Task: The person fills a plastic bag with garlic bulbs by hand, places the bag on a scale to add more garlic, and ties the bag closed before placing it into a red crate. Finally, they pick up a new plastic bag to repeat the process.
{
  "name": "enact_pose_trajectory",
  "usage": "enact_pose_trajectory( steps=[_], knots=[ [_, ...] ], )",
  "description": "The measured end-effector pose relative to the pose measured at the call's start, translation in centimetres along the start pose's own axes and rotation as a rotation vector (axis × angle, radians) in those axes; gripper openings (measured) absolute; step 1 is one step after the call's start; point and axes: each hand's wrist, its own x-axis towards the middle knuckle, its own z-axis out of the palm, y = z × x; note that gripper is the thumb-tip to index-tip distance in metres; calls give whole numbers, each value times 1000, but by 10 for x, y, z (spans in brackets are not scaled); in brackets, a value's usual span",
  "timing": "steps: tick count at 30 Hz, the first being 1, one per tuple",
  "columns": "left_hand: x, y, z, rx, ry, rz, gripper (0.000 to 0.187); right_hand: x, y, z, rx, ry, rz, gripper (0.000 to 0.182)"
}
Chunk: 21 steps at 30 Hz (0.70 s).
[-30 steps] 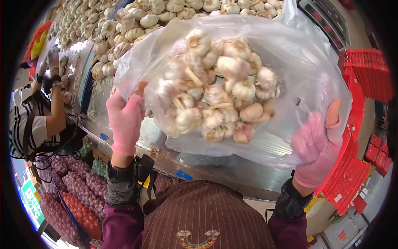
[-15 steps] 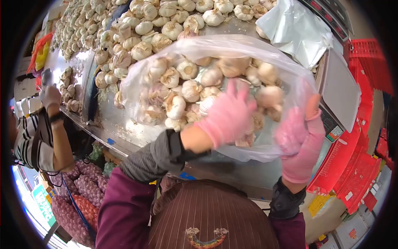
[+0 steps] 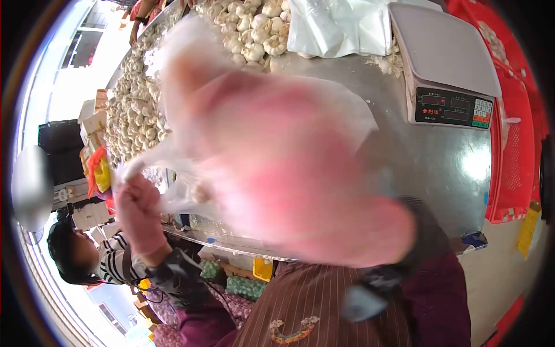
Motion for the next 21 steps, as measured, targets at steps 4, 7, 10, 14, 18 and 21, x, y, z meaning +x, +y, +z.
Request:
enact_pose_trajectory(
  steps=[4, 7, 10, 14, 18, 21],
  knots=[
    [-88, 66, 146, 207, -487, 109, 31, -63, -76, -90, -288, 410, -68, 27],
    [-80, 75, 130, -70, -776, -1, 42, -82, -47, -125, -389, 612, -74, 25],
    [-66, 63, 124, -70, -450, 137, 36, -82, -41, -150, -494, 749, -150, 25],
    [-32, 17, 131, 671, 7, 417, 26, -99, -53, -178, -446, 857, -93, 24],
    [-67, -69, 191, 961, -866, 897, 46, -104, -55, -192, -428, 851, -63, 39],
    [-95, -151, 260, 1092, -1389, 930, 42, -104, -57, -183, -428, 838, -35, 40]
  ],
)
